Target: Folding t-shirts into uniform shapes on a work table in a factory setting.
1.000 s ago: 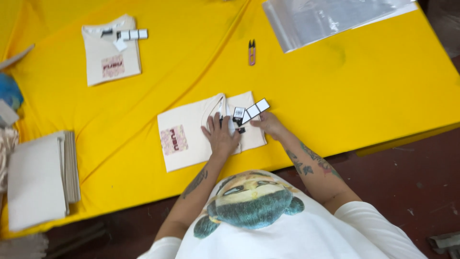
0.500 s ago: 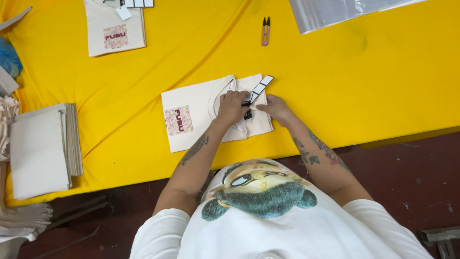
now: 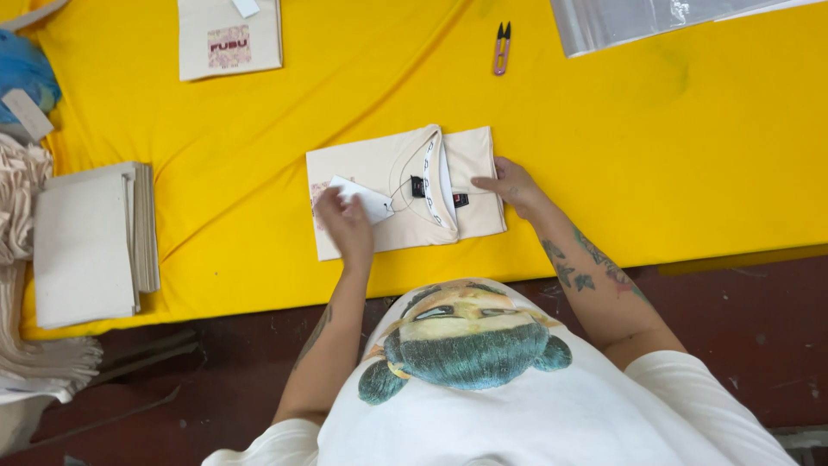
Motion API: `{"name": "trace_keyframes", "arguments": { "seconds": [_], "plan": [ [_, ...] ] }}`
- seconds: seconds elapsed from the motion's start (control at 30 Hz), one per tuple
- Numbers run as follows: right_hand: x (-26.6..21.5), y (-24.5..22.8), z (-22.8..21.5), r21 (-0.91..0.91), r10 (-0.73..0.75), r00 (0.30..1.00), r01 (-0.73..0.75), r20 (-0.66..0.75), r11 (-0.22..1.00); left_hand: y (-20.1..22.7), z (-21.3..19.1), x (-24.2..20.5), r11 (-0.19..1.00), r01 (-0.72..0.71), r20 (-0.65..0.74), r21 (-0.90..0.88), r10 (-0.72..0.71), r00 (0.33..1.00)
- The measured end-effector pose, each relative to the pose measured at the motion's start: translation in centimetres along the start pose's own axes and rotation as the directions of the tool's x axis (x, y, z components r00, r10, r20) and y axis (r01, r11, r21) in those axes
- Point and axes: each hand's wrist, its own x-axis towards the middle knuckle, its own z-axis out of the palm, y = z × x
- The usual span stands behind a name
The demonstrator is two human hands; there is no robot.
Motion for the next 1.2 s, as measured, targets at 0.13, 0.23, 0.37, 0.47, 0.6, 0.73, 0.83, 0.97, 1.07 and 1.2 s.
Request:
{"name": "trace_keyframes", "arguments": {
  "seconds": [0.13, 0.23, 0.37, 0.47, 0.6, 0.73, 0.83, 0.97, 1.07, 1.2],
  "plan": [
    [0.1, -2.2, 1.3, -0.041, -0.082, 0.995, 0.084, 0.049, 0.996, 4.4, 5.1, -0.8, 0.916, -0.169, 0.478, 0.364, -0.027, 0.878],
    [0.2, -2.6, 3.3, -0.019, -0.158, 0.98, 0.162, 0.119, 0.987, 3.3, 9.2, 0.2, 0.672, -0.477, 0.604, 0.567, 0.054, 0.795],
    [4.3, 0.3, 4.4, 0.034, -0.15, 0.969, 0.146, 0.197, 0.989, 0.2, 12.6, 2.5, 0.451, -0.63, 0.68, 0.632, 0.068, 0.73],
    [4.9, 0.9, 4.8, 0.123, -0.121, 0.957, 0.091, 0.263, 0.988, 1.1, 10.5, 4.2, 0.728, -0.463, 0.689, 0.506, -0.018, 0.724],
    [4.0, -0.5, 5.7, 0.134, 0.051, 0.895, -0.122, 0.444, 0.983, 0.1, 8.2, 5.5, 0.987, 0.111, 0.696, 0.113, -0.158, 0.7],
    [3.1, -3.4, 6.2, 0.036, 0.17, 0.815, -0.228, 0.554, 0.973, 0.4, 7.6, 5.5, 0.989, 0.138, 0.746, 0.048, -0.127, 0.654],
    [2.4, -3.7, 6.0, -0.013, 0.114, 0.798, -0.131, 0.592, 0.991, 1.1, 7.2, 5.8, 0.998, 0.037, 0.753, 0.041, -0.055, 0.655],
    [1.5, -3.7, 5.8, 0.059, 0.134, 0.767, -0.218, 0.628, 0.974, 4.0, 5.7, 4.5, 0.967, -0.23, 0.724, 0.113, 0.079, 0.685],
    [1.4, -1.1, 5.6, 0.211, 0.078, 0.803, -0.247, 0.591, 0.946, 5.1, 4.4, 1.6, 0.61, -0.783, 0.832, 0.119, 0.369, 0.414],
    [2.3, 2.9, 6.0, 0.216, -0.014, 0.833, -0.128, 0.553, 0.968, 5.6, 3.0, -0.1, 0.233, -0.955, 0.929, 0.183, 0.276, 0.246]
  ]
}}
